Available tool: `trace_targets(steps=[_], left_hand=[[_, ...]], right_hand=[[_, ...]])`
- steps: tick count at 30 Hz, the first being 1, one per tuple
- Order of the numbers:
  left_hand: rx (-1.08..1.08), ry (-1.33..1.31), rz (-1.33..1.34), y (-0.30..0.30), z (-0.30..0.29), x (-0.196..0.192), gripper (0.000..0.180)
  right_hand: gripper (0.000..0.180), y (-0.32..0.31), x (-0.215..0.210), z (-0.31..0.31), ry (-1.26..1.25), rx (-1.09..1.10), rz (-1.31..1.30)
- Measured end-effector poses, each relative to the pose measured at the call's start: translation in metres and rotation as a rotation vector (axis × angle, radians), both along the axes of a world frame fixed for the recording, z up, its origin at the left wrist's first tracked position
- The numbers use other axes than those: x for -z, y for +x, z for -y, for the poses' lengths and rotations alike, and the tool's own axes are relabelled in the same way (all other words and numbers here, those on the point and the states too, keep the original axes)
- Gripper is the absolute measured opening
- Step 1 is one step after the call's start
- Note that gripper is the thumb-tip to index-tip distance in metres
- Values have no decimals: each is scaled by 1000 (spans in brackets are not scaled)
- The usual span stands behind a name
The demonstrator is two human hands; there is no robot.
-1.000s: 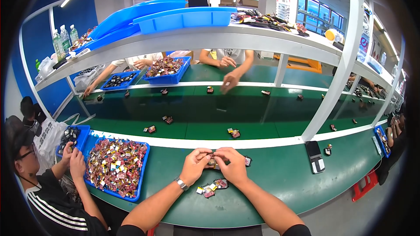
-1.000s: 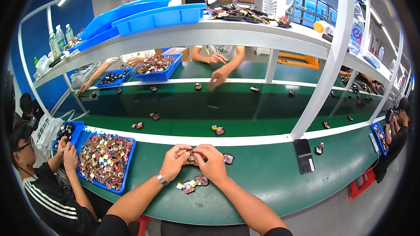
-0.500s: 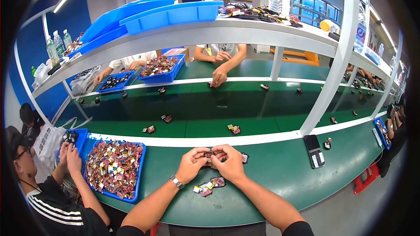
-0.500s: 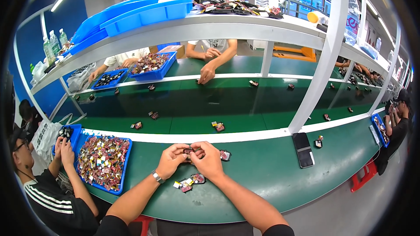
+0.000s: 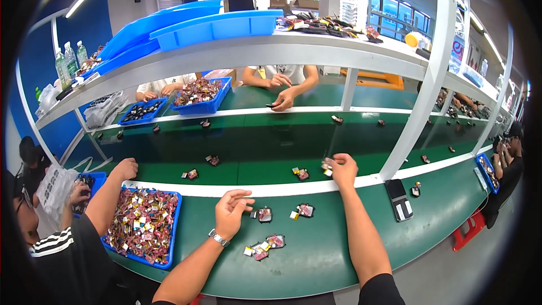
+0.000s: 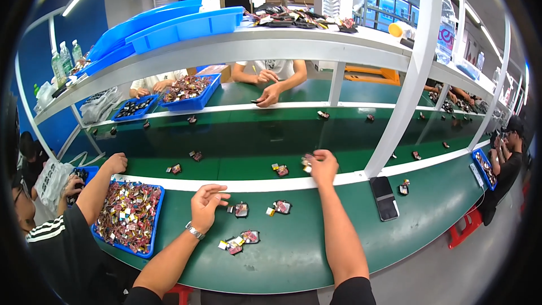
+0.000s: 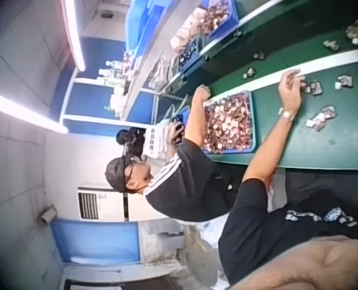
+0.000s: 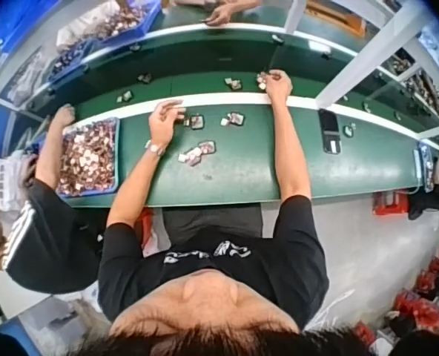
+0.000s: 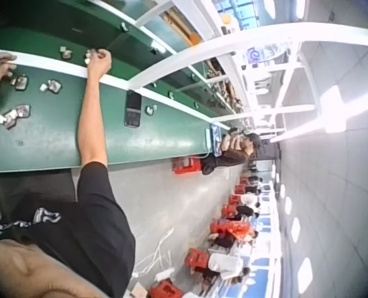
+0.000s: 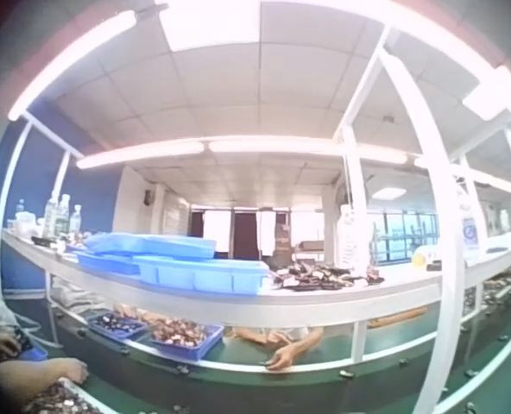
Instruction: Assembling small electronic components on a factory production line.
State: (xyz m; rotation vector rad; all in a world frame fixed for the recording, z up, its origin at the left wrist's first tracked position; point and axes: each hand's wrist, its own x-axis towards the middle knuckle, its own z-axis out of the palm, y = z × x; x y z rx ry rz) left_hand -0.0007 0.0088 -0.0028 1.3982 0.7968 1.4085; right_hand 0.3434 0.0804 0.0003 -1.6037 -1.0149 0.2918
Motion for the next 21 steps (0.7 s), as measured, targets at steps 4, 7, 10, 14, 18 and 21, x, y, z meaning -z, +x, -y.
trace_targets(steps=[4,7,10,14,18,21], left_hand=[[-56,-39,-75,-3,-10,3,17],[-77,-103,-165,-12,-11,5,16],[-33,-144,-214,-10,-12,5,14],[-15,-128,-222,-5,-11,1,15],[0,-117,-242,-7,-14,6,13],[-25,-87,-261,-9,-7,2,13]], right_hand=[[23,41,18,-4,-63,240,386],[32,-10,-9,3,140,92,664],[48,-60,-2,20,-94,-74,607],[56,-55,9,7,-160,-117,595],[51,-51,14,10,-120,-160,651],[52,-58,-6,27,-27,-325,605]])
